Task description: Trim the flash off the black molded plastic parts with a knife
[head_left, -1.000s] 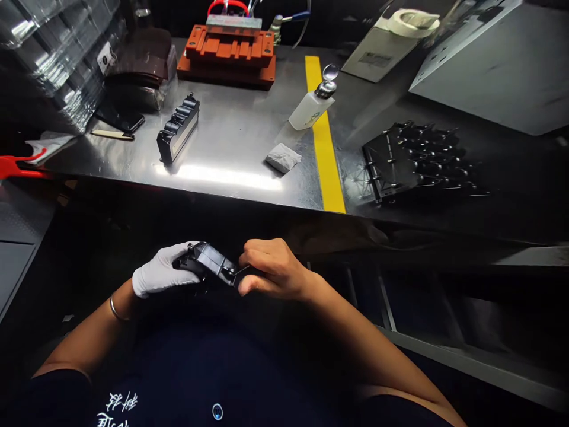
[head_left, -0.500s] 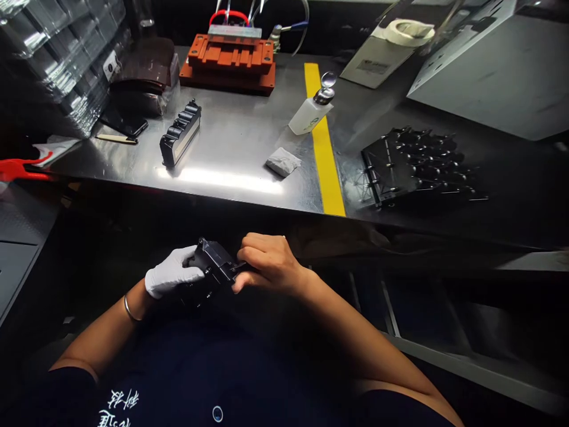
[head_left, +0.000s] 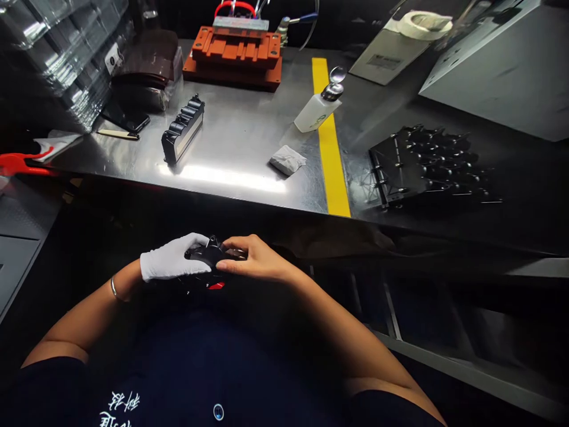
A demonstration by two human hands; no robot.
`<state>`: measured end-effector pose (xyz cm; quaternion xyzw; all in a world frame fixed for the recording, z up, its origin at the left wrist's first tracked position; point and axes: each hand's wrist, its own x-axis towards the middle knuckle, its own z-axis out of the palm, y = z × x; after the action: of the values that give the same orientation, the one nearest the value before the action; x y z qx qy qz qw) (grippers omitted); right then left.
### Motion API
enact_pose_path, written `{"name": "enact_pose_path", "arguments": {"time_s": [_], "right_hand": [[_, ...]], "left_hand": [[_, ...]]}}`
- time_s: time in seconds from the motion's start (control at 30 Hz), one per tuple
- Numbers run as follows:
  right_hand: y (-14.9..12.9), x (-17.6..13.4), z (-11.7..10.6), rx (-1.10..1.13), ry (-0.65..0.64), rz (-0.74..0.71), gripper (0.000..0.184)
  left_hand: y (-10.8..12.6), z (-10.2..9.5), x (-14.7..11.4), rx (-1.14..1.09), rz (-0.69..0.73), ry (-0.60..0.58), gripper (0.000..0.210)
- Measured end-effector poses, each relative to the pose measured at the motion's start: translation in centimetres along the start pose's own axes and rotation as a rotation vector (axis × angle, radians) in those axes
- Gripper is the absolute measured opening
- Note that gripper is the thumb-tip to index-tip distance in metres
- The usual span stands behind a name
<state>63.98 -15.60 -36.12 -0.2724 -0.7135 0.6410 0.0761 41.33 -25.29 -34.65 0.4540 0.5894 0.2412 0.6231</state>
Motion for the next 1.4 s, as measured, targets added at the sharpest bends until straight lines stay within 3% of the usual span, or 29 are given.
{"name": "enact_pose_path", "arguments": {"time_s": [0.1,0.17,0.27,0.37,0.47,0.53,0.63,0.77,1.1,1.27,1.4], "right_hand": [[1.0,0.2,1.2,0.244,0.107,0.094,0.046],[1.9,0.1,1.9,0.429,0.301,0.087,0.049],[2.9,0.0,3.8,0.506,0.589,0.063,0.047],[3.2,0.5,6.2,0.407,0.647,0.018,0.043],[3.3,1.2,7.5,0.397,0.678,-0.025,0.038],[3.4,1.4,7.5,0.415,0.741,-0.036,0.037],[3.5,1.5,6.7,0.323,0.723,-0.110,0.034],[3.4,1.3,6.2,0.152,0.754,-0.242,0.027],[3.2,0.8,6.1,0.055,0.819,-0.396,0.007],[4.2,2.3,5.9,0.015,0.845,-0.392,0.011],[5.3,2.8,5.4,0.060,0.942,-0.247,0.023]], "left_hand": [[-0.6,-0.5,0.2,-0.333,-0.085,-0.012,0.042],[-1.4,0.1,0.0,-0.623,-0.085,0.043,0.027],[-2.5,2.5,-0.3,-0.883,-0.015,0.106,0.033],[-2.6,5.3,0.2,-1.208,0.028,0.274,0.026],[-1.7,6.4,1.0,-1.505,-0.108,0.465,0.018],[-1.0,6.3,1.0,-1.547,-0.192,0.481,0.023],[-0.4,6.0,0.4,-1.520,-0.240,0.449,0.028],[0.1,6.2,-0.3,-1.520,-0.263,0.417,0.028],[-0.6,5.8,-0.1,-1.516,-0.285,0.306,0.024],[-0.6,5.0,-0.9,-1.497,-0.325,0.297,0.027],[0.1,5.6,-2.4,-1.457,-0.386,0.239,0.024]]}}
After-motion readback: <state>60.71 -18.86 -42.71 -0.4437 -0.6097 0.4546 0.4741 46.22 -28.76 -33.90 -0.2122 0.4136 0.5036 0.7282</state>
